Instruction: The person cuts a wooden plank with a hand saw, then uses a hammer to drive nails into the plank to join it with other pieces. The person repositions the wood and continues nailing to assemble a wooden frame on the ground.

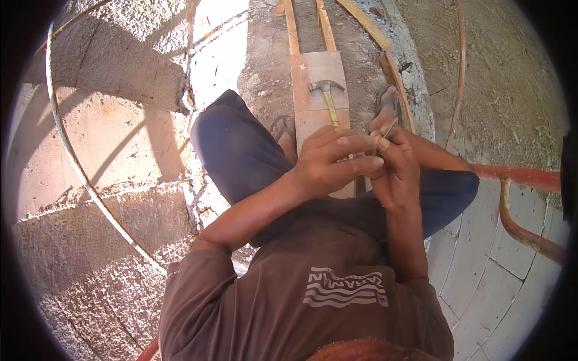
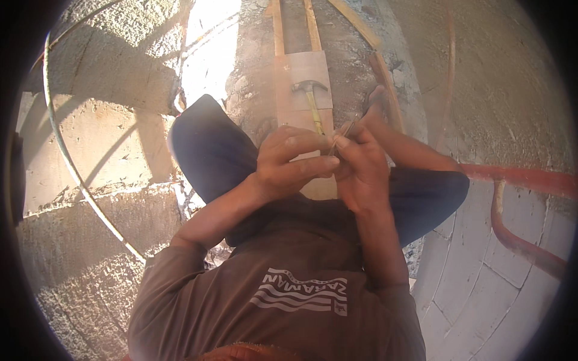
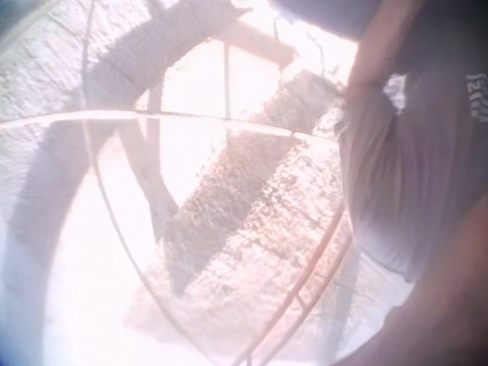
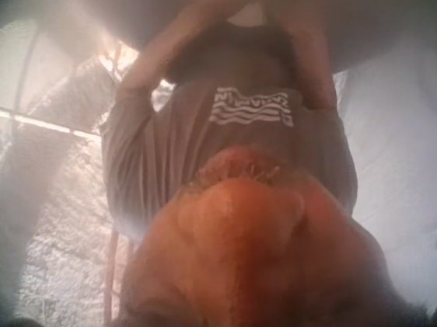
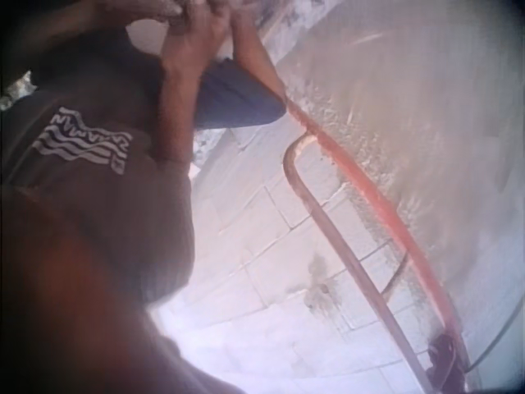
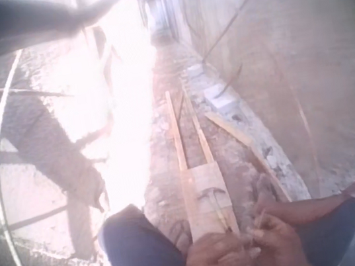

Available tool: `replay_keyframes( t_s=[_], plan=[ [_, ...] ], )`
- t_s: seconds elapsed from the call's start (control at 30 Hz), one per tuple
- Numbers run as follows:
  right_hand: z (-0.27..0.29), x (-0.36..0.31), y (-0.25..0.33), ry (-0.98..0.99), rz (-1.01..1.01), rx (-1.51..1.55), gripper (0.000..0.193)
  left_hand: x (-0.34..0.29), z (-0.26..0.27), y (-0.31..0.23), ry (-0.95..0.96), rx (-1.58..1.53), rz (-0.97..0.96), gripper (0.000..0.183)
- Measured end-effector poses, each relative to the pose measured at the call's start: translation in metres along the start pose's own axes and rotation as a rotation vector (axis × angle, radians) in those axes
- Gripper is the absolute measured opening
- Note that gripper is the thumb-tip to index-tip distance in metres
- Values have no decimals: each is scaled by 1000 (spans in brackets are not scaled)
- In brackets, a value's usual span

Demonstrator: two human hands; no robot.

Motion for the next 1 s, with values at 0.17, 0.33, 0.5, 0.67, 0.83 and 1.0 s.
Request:
replay_keyframes(
  t_s=[0.17,0.33,0.5,0.67,0.83,1.0],
  plan=[
    [39,78,-24,-113,-114,-502,27,5,29,69,-126,25,767,18],
    [90,184,-76,-64,-193,-988,46,-2,31,205,-303,-20,974,24],
    [118,209,-121,3,-77,-1351,42,-100,16,270,-236,34,1248,17],
    [128,194,-115,-169,-168,-888,31,-179,-19,272,3,-3,1080,11],
    [136,187,-113,-272,-326,-709,30,-171,-59,234,217,70,1029,19],
    [134,182,-121,-250,-325,-689,33,-149,-71,202,197,-85,1236,35]
  ],
)
Point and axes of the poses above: each hand's wrist, its own x-axis towards the middle knuckle, its own z-axis out of the back of the hand, y = z × x, the point moved 2 cm from there along x, towards the middle knuckle, and after that the axes turned 10 degrees about -y, right-handed, at the moved point
